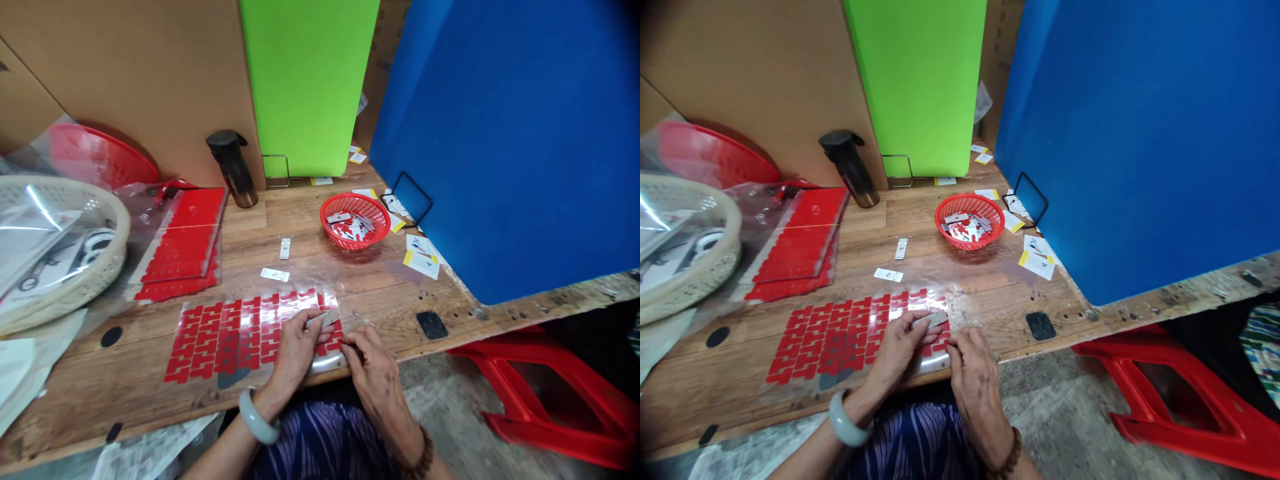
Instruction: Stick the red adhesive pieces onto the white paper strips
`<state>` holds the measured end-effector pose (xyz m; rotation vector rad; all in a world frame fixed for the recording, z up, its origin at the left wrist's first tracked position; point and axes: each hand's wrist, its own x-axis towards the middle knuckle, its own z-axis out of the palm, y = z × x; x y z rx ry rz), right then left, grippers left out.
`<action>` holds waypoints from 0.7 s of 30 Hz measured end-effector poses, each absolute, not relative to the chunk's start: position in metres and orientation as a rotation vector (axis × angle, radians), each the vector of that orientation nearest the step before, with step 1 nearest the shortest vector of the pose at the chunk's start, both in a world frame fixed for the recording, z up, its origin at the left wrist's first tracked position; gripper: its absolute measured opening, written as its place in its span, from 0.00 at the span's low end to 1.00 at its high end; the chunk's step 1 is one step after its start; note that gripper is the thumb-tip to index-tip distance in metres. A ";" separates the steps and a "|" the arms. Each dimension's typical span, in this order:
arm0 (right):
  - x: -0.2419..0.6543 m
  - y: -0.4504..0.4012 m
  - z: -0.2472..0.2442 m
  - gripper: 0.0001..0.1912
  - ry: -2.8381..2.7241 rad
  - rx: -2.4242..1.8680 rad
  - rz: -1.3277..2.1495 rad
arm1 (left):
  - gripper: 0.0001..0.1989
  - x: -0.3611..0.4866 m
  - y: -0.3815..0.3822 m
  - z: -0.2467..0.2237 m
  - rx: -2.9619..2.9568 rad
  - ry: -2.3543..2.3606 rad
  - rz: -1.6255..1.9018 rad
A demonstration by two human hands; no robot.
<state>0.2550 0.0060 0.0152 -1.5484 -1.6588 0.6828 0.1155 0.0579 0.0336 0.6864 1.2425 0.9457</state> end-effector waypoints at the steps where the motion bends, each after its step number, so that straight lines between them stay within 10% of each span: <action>1: 0.256 0.007 0.015 0.07 -1.656 -1.545 0.695 | 0.08 0.116 0.058 0.034 0.687 1.247 0.944; 21: 0.255 0.005 0.013 0.11 -1.577 -1.500 0.630 | 0.08 0.116 0.058 0.035 0.680 1.252 0.947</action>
